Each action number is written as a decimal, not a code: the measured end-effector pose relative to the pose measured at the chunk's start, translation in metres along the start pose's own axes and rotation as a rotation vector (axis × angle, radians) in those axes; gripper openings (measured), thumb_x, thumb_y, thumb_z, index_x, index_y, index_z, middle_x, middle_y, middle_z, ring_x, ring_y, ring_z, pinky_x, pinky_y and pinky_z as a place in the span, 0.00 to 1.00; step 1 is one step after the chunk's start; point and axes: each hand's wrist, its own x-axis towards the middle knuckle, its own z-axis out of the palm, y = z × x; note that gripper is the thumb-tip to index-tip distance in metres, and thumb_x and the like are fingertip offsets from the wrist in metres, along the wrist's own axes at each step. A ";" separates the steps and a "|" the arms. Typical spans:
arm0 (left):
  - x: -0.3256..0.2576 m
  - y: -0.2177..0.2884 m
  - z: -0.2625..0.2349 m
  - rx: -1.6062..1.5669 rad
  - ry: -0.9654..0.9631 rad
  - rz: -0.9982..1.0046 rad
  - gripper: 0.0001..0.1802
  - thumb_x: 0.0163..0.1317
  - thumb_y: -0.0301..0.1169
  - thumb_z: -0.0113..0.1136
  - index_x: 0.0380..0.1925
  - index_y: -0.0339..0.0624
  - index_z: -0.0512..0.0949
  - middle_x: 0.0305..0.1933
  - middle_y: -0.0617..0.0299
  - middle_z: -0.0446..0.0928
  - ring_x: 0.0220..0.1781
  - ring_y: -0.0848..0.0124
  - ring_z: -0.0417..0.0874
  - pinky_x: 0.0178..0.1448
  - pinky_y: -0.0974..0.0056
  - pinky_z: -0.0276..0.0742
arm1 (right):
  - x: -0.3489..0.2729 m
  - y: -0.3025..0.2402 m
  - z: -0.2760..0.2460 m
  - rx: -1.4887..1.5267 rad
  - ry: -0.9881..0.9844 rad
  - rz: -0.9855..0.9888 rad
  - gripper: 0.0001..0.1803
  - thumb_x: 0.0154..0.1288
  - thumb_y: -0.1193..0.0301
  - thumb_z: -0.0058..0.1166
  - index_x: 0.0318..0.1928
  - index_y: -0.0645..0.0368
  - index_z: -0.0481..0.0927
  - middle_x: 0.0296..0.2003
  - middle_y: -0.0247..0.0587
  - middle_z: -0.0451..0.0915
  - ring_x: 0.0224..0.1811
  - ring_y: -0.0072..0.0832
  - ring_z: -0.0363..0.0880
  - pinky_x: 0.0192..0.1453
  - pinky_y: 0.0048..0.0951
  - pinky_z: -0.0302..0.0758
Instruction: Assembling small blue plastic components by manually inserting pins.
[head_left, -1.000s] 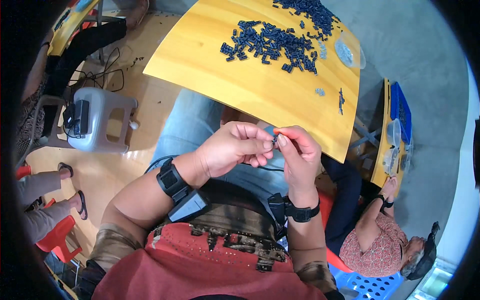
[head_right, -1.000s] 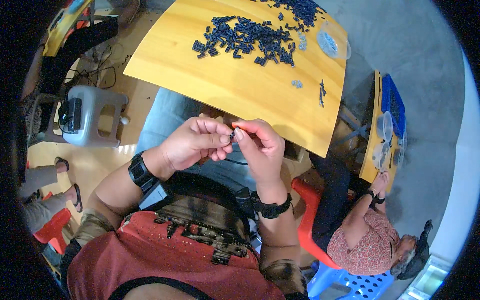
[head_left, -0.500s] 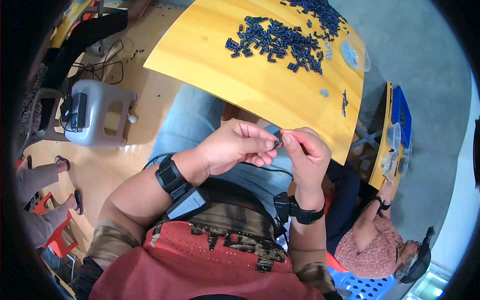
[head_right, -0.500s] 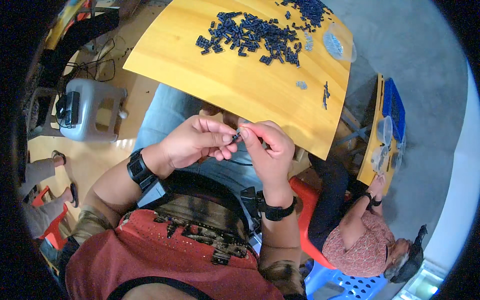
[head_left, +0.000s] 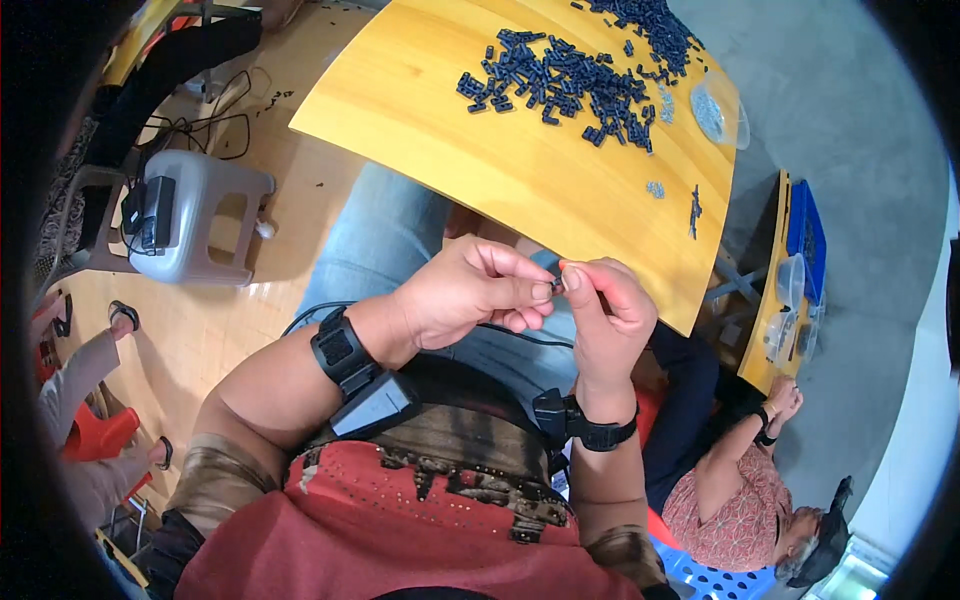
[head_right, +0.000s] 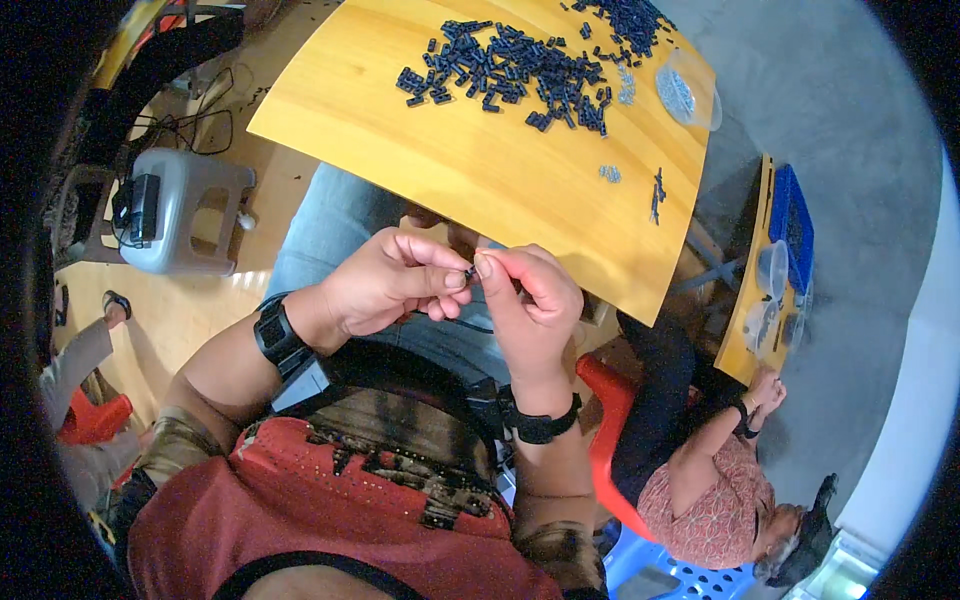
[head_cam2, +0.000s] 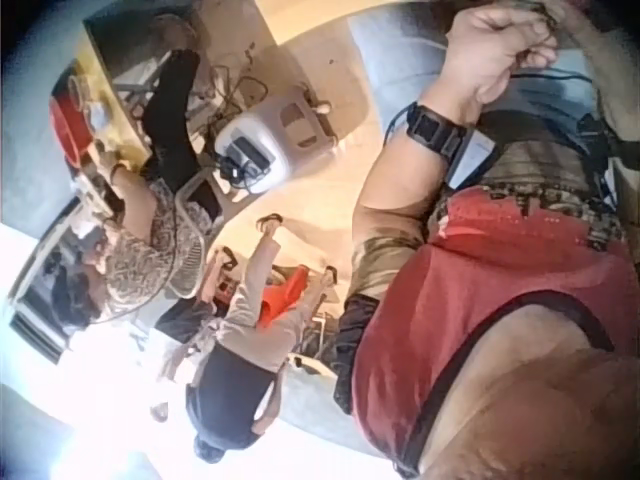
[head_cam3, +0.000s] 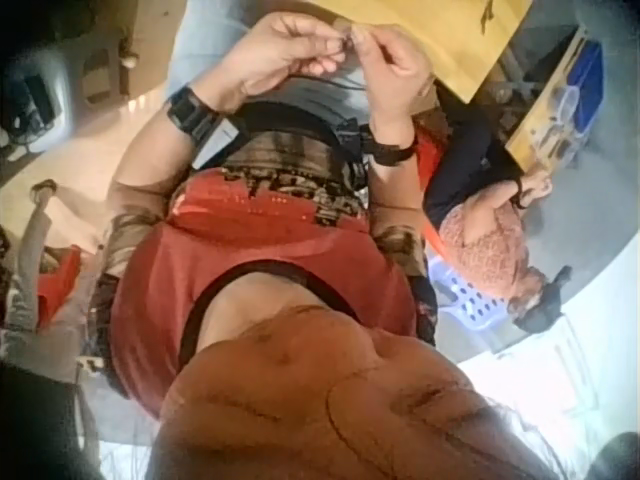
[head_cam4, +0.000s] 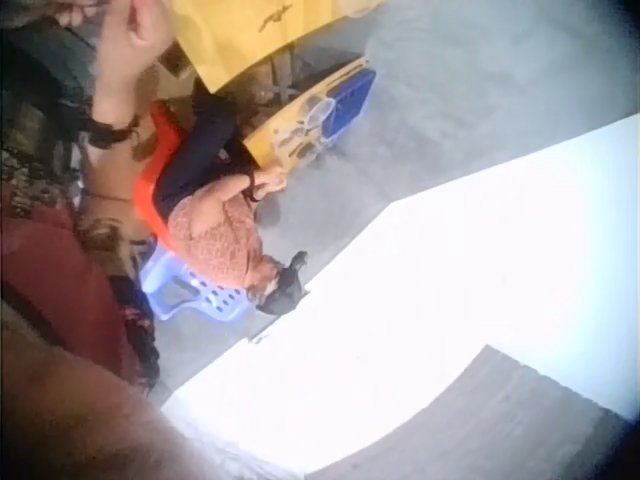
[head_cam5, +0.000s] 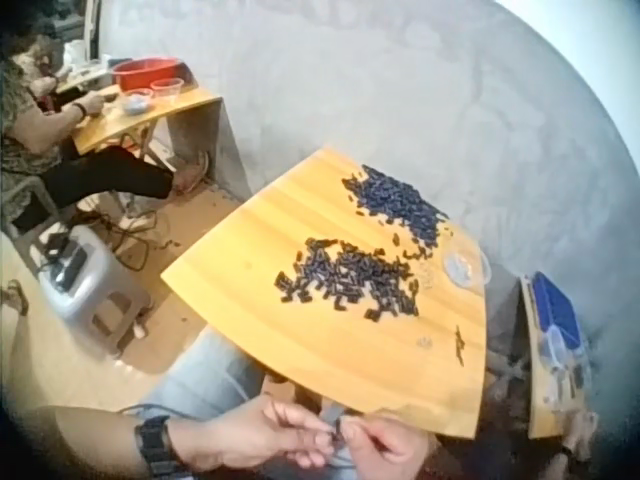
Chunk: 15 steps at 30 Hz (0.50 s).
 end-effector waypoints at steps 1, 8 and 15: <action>0.000 -0.001 0.000 0.001 0.001 0.002 0.09 0.62 0.31 0.63 0.39 0.38 0.82 0.34 0.60 0.83 0.33 0.76 0.83 0.38 0.74 0.80 | -0.001 0.001 0.001 0.022 0.027 0.010 0.02 0.59 0.78 0.61 0.33 0.65 0.83 0.28 0.39 0.81 0.28 0.23 0.77 0.34 0.22 0.71; 0.000 -0.005 0.001 0.046 -0.008 0.050 0.09 0.63 0.28 0.61 0.41 0.38 0.81 0.34 0.59 0.83 0.32 0.75 0.83 0.36 0.73 0.79 | -0.004 0.000 -0.002 -0.014 0.003 -0.045 0.02 0.58 0.78 0.61 0.32 0.65 0.83 0.27 0.39 0.81 0.28 0.23 0.77 0.32 0.21 0.71; -0.002 -0.003 0.006 0.046 0.001 0.091 0.07 0.63 0.29 0.62 0.38 0.37 0.83 0.32 0.61 0.83 0.31 0.77 0.82 0.35 0.74 0.77 | -0.005 -0.004 0.002 -0.080 0.031 -0.078 0.02 0.59 0.79 0.60 0.33 0.64 0.83 0.27 0.38 0.81 0.26 0.22 0.75 0.30 0.21 0.69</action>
